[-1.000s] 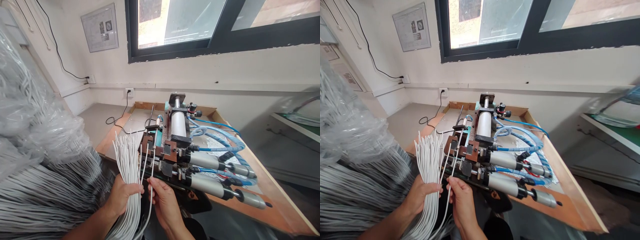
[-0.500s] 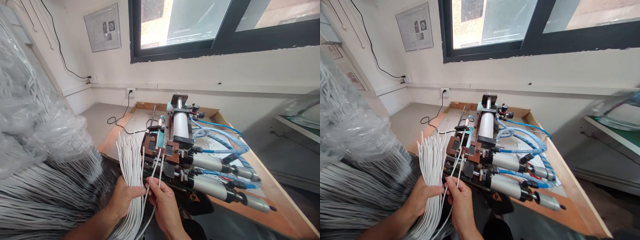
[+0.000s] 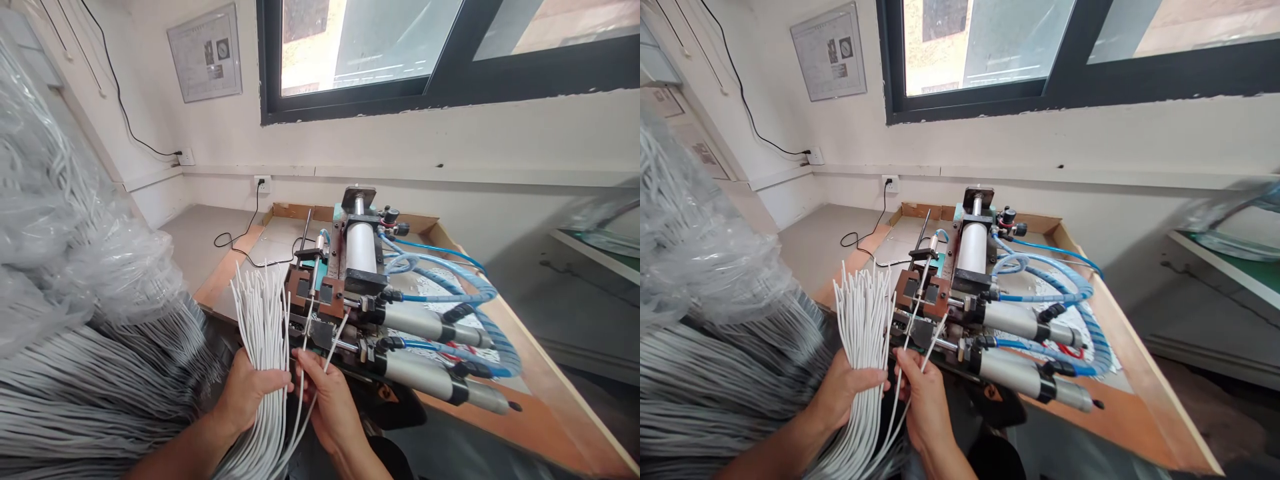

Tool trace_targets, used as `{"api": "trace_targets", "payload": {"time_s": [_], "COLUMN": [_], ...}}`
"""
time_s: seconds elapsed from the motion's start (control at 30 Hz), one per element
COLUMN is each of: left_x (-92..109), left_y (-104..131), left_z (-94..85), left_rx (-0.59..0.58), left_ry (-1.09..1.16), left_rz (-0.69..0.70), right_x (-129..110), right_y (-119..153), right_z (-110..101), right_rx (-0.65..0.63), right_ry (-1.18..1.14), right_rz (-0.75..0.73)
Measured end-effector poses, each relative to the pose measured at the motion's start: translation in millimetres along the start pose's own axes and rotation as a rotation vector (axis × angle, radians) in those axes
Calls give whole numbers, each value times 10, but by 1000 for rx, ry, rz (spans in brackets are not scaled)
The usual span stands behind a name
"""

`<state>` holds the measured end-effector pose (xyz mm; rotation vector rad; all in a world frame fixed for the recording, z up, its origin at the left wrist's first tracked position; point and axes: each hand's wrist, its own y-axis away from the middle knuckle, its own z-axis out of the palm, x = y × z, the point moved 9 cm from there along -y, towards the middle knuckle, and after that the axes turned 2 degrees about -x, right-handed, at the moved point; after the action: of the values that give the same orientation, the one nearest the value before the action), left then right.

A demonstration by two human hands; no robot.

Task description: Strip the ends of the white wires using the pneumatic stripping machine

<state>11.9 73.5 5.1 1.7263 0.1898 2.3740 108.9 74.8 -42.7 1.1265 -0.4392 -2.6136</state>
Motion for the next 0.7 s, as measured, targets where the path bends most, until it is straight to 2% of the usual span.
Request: {"api": "trace_targets", "payload": {"time_s": [0.13, 0.33, 0.5, 0.7], "left_x": [23, -95, -220, -219], "left_y": [10, -28, -31, -20], "left_z": [71, -64, -182, -159], "left_rx": [-58, -14, 47, 39], "left_ry": [-43, -73, -51, -68], "left_rz": [3, 15, -42, -57], "right_x": [20, -25, 100, 95], "right_y": [-4, 89, 183, 150], "right_z": [121, -61, -201, -138], "right_rx": [-99, 23, 64, 24], "right_ry": [44, 148, 162, 120], "right_rz": [24, -124, -33, 26]}}
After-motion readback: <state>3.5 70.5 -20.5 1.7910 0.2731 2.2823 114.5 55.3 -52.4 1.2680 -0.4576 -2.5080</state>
